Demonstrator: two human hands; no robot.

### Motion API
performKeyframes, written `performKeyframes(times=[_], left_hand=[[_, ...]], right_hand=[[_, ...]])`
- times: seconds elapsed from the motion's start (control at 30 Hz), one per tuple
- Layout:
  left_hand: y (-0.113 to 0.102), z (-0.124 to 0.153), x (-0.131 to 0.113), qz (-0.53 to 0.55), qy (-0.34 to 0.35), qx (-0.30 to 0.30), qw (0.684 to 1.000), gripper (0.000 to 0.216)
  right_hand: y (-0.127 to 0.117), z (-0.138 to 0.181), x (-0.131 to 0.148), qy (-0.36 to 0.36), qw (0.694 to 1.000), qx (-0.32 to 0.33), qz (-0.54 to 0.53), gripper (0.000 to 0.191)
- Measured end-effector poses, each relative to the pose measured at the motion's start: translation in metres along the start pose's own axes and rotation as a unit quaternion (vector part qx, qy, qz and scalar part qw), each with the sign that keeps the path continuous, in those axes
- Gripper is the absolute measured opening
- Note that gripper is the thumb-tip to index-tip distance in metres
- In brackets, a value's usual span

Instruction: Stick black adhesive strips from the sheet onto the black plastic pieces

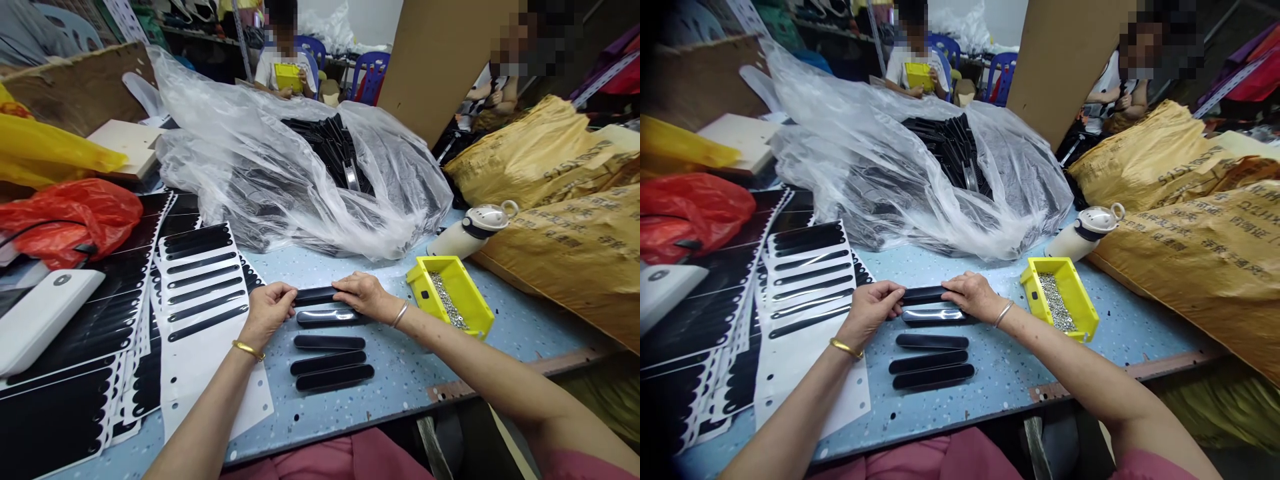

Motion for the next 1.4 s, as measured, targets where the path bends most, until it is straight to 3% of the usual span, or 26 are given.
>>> performKeyframes(times=[0.17, 0.2, 0.3, 0.53, 0.7, 0.9, 1.1, 1.23, 1.3, 1.4], left_hand=[[0.0, 0.0, -0.003, 0.0, 0.0, 0.002, 1.0, 0.023], [0.001, 0.0, -0.003, -0.001, 0.001, 0.004, 1.0, 0.023], [0.001, 0.0, -0.004, -0.007, 0.003, 0.011, 1.0, 0.023], [0.004, 0.002, -0.009, -0.082, 0.048, 0.029, 0.995, 0.021], [0.02, 0.012, -0.025, -0.184, 0.107, 0.081, 0.974, 0.021], [0.026, 0.023, -0.045, -0.255, 0.169, 0.103, 0.947, 0.018], [0.028, 0.028, -0.045, -0.294, 0.18, 0.128, 0.93, 0.02], [0.017, 0.044, -0.044, -0.296, 0.18, 0.129, 0.929, 0.026], [0.003, 0.06, -0.041, -0.298, 0.18, 0.115, 0.93, 0.037], [-0.013, 0.091, -0.033, -0.292, 0.201, 0.12, 0.927, 0.081]], right_hand=[[-0.02, 0.007, -0.032, 0.148, 0.982, -0.023, -0.112, 0.057], [-0.026, 0.01, -0.038, 0.182, 0.973, -0.035, -0.137, 0.056], [-0.032, 0.015, -0.051, 0.271, 0.941, -0.05, -0.194, 0.025], [0.006, 0.018, -0.046, 0.341, 0.9, -0.004, -0.271, 0.016], [0.004, 0.042, -0.04, 0.355, 0.89, 0.002, -0.287, 0.015], [-0.005, 0.064, -0.026, 0.333, 0.902, -0.001, -0.275, 0.022], [-0.007, 0.064, -0.006, 0.268, 0.934, 0.004, -0.237, 0.026], [-0.017, 0.078, -0.004, 0.273, 0.94, -0.022, -0.203, 0.025], [-0.024, 0.094, 0.0, 0.274, 0.943, -0.04, -0.182, 0.047], [-0.026, 0.114, 0.021, 0.208, 0.967, -0.033, -0.146, 0.092]])
Point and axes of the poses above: each hand's wrist, its own z-axis away from the middle knuckle, its own y-axis out of the palm, x = y × z, the point moved 9 cm from there along -z, towards the middle knuckle
